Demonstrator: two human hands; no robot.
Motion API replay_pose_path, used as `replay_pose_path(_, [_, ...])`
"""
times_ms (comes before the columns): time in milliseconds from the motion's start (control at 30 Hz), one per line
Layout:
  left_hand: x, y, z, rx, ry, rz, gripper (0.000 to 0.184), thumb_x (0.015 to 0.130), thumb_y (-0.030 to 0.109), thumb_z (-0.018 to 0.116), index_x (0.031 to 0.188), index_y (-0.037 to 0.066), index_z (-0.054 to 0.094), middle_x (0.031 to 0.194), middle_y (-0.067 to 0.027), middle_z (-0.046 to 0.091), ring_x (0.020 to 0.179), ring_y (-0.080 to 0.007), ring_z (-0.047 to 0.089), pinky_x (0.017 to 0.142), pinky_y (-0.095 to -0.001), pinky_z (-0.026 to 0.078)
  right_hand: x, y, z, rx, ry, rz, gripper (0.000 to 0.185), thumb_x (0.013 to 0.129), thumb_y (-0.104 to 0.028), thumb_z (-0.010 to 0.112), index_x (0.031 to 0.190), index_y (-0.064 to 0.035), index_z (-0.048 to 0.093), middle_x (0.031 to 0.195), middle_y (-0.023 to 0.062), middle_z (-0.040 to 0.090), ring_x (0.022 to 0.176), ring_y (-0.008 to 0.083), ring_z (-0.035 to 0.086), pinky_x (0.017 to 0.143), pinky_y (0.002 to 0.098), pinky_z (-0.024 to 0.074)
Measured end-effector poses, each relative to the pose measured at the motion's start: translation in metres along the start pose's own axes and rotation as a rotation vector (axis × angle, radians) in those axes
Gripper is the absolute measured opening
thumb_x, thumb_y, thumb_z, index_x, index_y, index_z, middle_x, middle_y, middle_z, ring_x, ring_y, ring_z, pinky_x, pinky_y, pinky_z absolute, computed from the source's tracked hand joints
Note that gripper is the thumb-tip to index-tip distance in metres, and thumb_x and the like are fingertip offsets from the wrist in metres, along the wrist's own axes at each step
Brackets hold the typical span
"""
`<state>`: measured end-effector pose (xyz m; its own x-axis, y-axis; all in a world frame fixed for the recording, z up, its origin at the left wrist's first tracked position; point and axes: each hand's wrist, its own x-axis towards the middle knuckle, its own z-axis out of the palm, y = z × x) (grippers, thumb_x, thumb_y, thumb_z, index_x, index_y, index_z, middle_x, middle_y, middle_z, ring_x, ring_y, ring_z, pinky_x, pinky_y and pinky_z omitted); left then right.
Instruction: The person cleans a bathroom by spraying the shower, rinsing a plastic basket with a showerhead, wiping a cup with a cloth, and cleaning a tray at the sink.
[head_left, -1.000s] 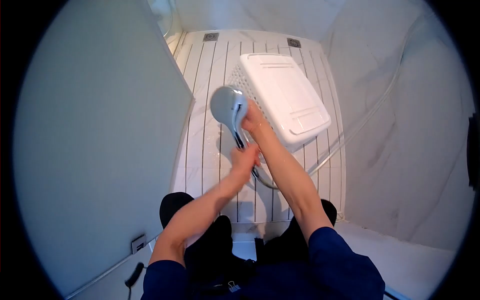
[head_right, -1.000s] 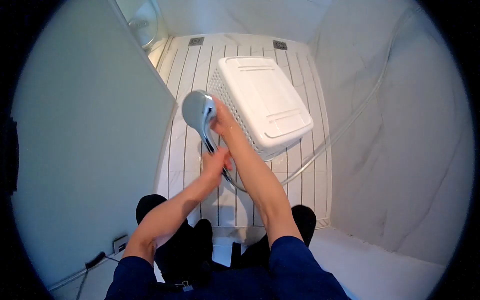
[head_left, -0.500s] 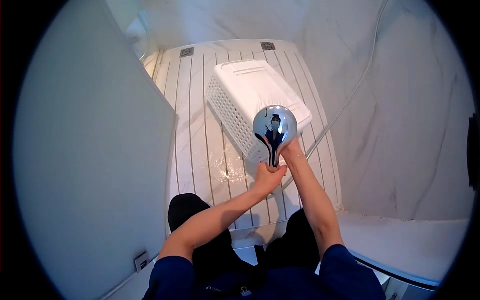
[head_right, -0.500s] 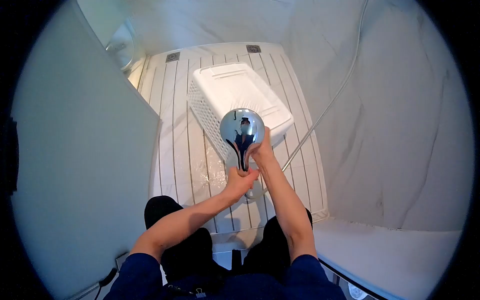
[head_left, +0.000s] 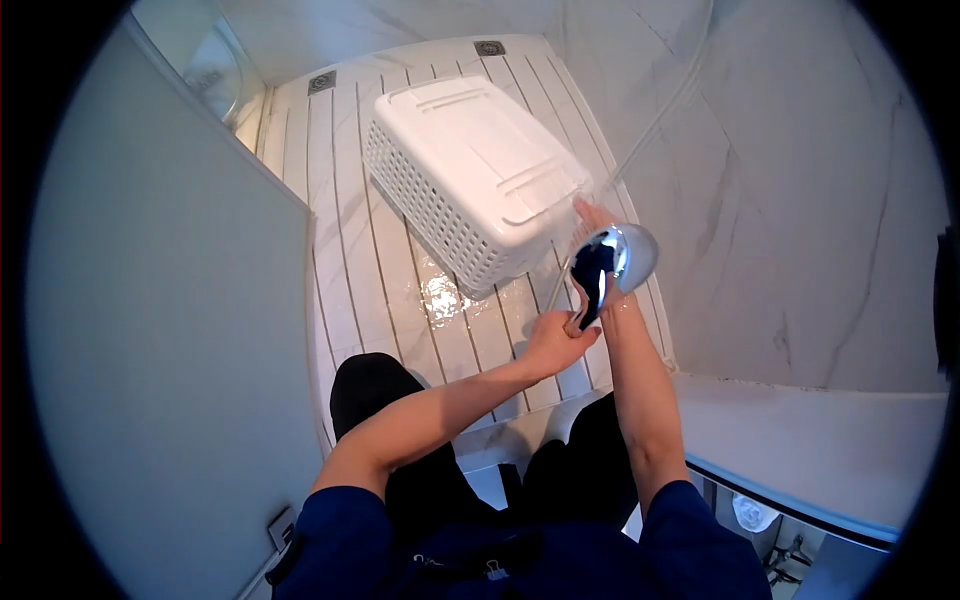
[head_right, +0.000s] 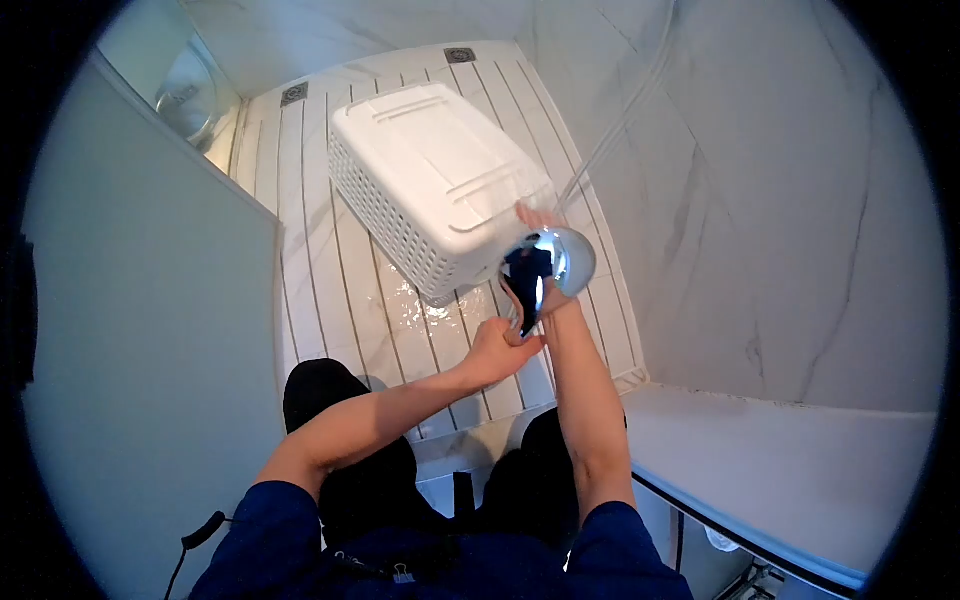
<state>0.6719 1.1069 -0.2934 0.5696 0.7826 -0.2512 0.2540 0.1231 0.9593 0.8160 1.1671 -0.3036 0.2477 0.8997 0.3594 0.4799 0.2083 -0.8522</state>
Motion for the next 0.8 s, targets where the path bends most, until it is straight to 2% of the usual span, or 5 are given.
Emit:
replay_pose_path(200, [0.014, -0.015, 0.011, -0.111, 0.031, -0.065, 0.028, 0.074, 0.020, 0.067, 0.057, 0.000, 0.055, 0.048, -0.0024, 0.049, 0.049, -0.0073, 0.044, 0.044, -0.0303, 0.037, 0.024, -0.012, 0.010, 1.121, -0.054, 0.447, 0.040, 0.078, -0.017, 0.060, 0.113, -0.0016, 0.050, 0.101, 0.0088, 0.057, 0.099, 0.0184, 0.053, 0.087, 0.0331, 0.0449])
replay_pose_path(433, [0.009, -0.006, 0.011, -0.197, 0.016, -0.234, 0.024, 0.073, 0.017, 0.067, 0.056, 0.004, 0.055, 0.052, -0.0002, 0.051, 0.050, -0.0071, 0.045, 0.044, -0.0288, 0.036, 0.015, -0.017, 0.014, 0.704, -0.218, 0.464, 0.008, 0.088, -0.013, 0.049, 0.084, -0.0097, 0.056, 0.073, 0.0028, 0.056, 0.070, 0.0148, 0.053, 0.061, 0.0350, 0.0487])
replay_pose_path(500, [0.013, -0.011, 0.014, -0.207, 0.078, -0.263, 0.024, 0.073, 0.016, 0.068, 0.057, 0.004, 0.054, 0.053, -0.0007, 0.052, 0.050, -0.0078, 0.046, 0.045, -0.0285, 0.036, 0.017, -0.005, 0.029, 1.440, -0.004, 0.835, 0.008, 0.083, -0.014, 0.056, 0.088, -0.0080, 0.056, 0.078, 0.0058, 0.058, 0.071, 0.0197, 0.054, 0.059, 0.0401, 0.0504])
replay_pose_path(633, [0.004, -0.004, 0.010, -0.267, 0.053, -0.163, 0.024, 0.073, 0.016, 0.066, 0.056, 0.005, 0.053, 0.053, -0.0020, 0.053, 0.050, -0.0095, 0.047, 0.045, -0.0295, 0.037, 0.038, -0.084, 0.033, 0.879, 0.027, 0.584, 0.019, 0.085, -0.012, 0.051, 0.102, -0.0038, 0.055, 0.092, 0.0118, 0.061, 0.090, 0.0207, 0.059, 0.073, 0.0375, 0.0531])
replay_pose_path(800, [0.014, -0.012, 0.003, -0.188, 0.092, -0.195, 0.027, 0.074, 0.016, 0.067, 0.054, 0.005, 0.052, 0.050, -0.0006, 0.050, 0.048, -0.0079, 0.045, 0.044, -0.0282, 0.035, 0.030, -0.033, 0.034, 1.130, -0.123, 0.676, 0.020, 0.089, -0.017, 0.049, 0.101, -0.0017, 0.056, 0.096, 0.0134, 0.061, 0.086, 0.0202, 0.061, 0.074, 0.0340, 0.0534])
